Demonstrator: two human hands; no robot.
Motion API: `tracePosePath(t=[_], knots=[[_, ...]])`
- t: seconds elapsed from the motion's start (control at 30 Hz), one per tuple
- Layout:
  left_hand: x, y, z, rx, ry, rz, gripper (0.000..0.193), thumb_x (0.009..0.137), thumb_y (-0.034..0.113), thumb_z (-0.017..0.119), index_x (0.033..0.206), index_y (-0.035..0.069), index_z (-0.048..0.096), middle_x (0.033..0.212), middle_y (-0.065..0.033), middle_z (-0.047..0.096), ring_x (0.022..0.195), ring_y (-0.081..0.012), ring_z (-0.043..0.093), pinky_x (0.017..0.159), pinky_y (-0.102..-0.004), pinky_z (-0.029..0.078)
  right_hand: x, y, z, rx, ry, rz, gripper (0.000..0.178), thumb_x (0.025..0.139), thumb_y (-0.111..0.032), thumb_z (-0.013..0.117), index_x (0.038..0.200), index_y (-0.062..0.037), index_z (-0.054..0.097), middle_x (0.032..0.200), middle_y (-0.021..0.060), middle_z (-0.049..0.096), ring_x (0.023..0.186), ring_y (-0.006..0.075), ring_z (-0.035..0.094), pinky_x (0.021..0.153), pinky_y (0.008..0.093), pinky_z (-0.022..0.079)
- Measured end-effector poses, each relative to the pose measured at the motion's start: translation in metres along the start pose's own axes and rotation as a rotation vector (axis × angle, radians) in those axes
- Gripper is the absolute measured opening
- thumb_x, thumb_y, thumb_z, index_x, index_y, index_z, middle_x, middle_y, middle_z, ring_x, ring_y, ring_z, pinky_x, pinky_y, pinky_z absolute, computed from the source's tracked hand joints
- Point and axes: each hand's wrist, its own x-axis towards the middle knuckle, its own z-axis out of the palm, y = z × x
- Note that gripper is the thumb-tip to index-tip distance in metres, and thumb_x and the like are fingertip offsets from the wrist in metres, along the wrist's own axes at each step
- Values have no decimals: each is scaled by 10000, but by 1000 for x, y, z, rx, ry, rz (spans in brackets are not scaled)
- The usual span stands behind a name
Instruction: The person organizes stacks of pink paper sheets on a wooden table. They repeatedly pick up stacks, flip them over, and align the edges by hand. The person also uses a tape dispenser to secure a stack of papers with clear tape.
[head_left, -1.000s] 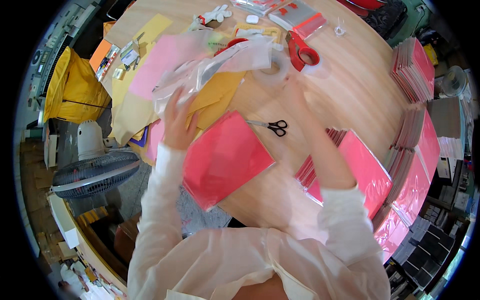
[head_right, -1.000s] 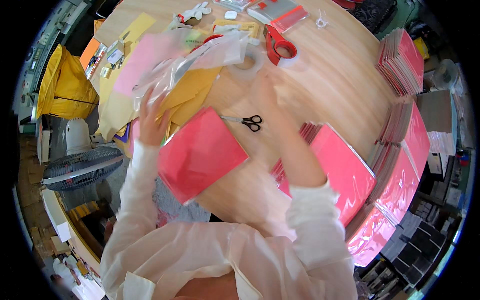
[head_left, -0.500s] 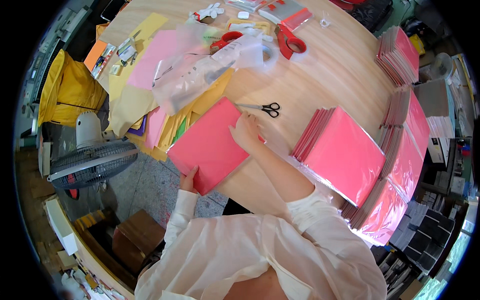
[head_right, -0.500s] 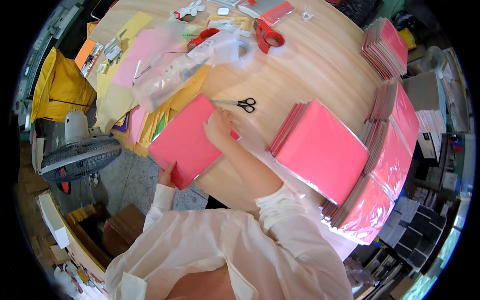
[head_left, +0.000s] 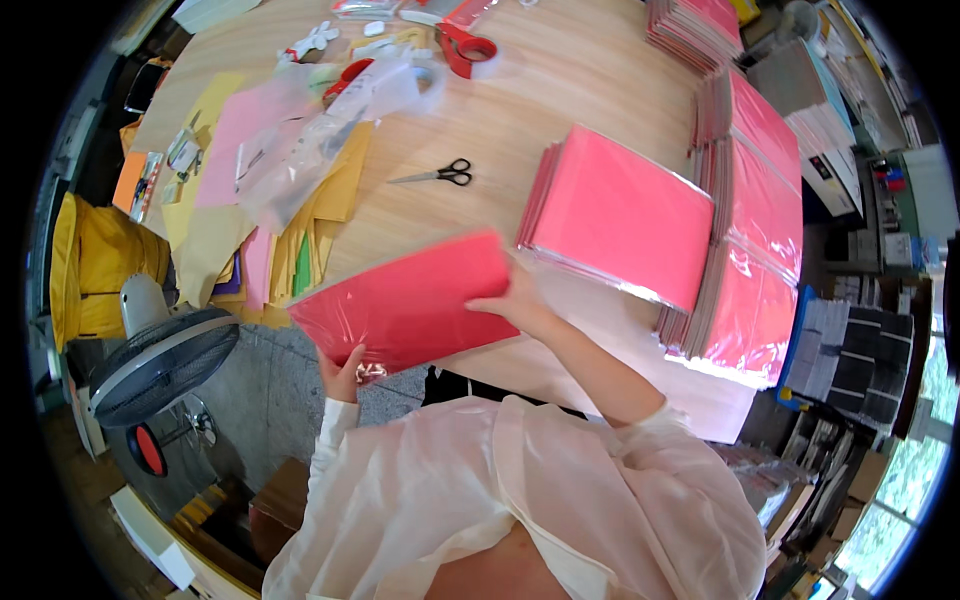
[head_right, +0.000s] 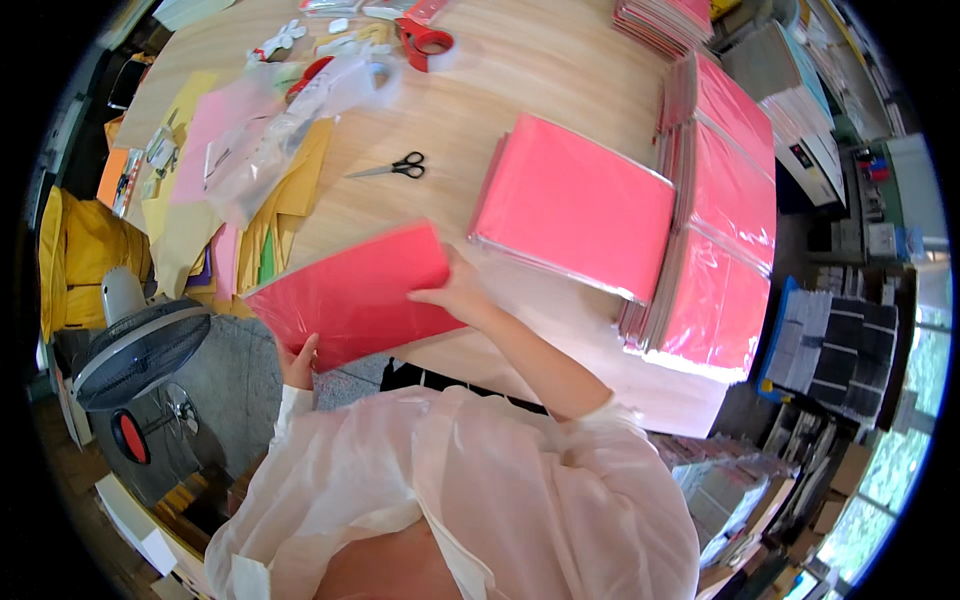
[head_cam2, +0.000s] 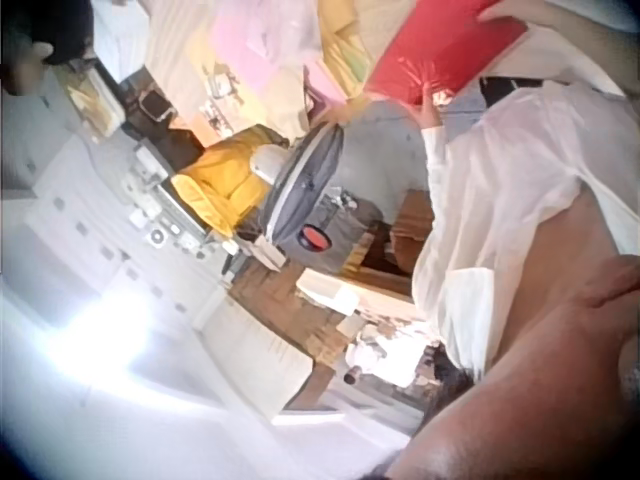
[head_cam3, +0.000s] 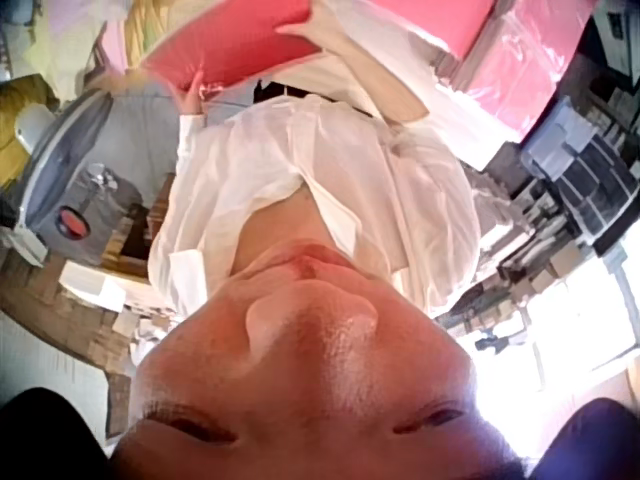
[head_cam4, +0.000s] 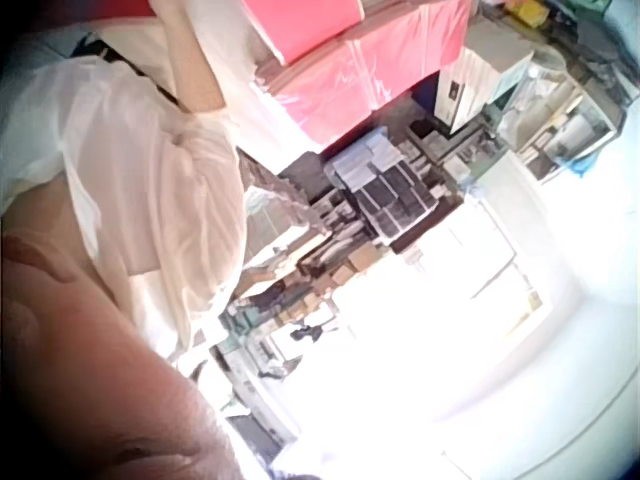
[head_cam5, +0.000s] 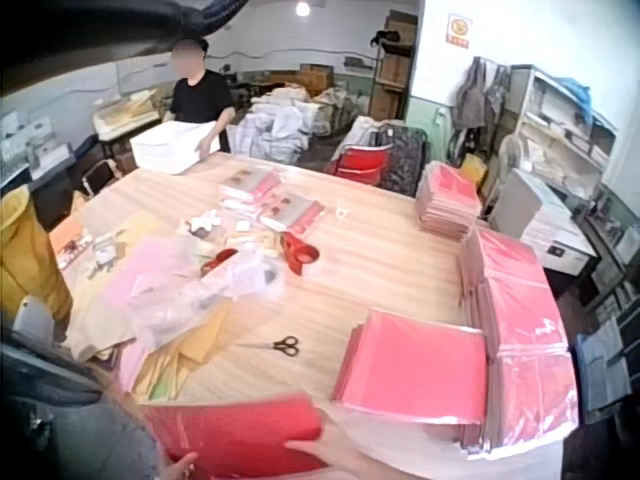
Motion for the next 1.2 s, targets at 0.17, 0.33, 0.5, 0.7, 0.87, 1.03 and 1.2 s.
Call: tracePosePath(t=[0.17,0.33,0.5,0.7,0.87,1.03,1.2], knots=[[0,-18,54,284,-564,407,413,810,-12,725,1156,48,507,1100,-156,629,998,-247,622,868,-363,507,-138,27,-99,139,98,130,285,775,-20,770,1027,-13,638,1021,118,666,972,183,626,820,329,517],[-12,-71,121,-44,-738,492,363,765,-22,719,991,84,455,996,-164,594,901,-281,596,824,-368,501,-215,58,-119,-33,378,-211,193,766,39,695,917,-26,595,959,116,650,1018,287,605,904,402,490],[-7,-85,120,37,-940,415,435,784,16,735,1141,71,491,1088,-163,584,968,-266,596,866,-371,498,-245,84,-100,83,483,-16,202,800,1,707,946,-26,570,988,125,659,1003,241,622,911,350,496],[-30,-16,143,435,-765,183,580,794,152,798,1266,-9,500,1175,-160,625,1061,-261,620,898,-373,499,-235,52,-91,25,704,262,601,741,-116,835,1201,37,480,1045,177,658,965,253,649,854,365,522],[-2,-46,137,632,-759,98,624,783,236,815,1251,-32,501,1133,-176,649,1028,-298,634,908,-398,496,-217,84,-71,-148,694,434,661,705,-177,855,1181,64,465,1074,250,653,994,356,658,866,413,522],[42,-49,92,730,-660,241,636,747,301,842,1200,-22,534,1086,-175,664,995,-295,644,888,-402,505,-186,63,-38,-318,509,628,628,766,-269,805,1147,80,450,1005,304,653,938,436,656,817,456,535],[117,-16,34,1035,-615,39,674,687,346,876,1152,-28,562,1066,-183,672,999,-301,648,873,-406,513,-140,62,5,-273,211,469,547,816,-260,709,1132,104,452,993,339,640,932,469,641,810,488,532]])
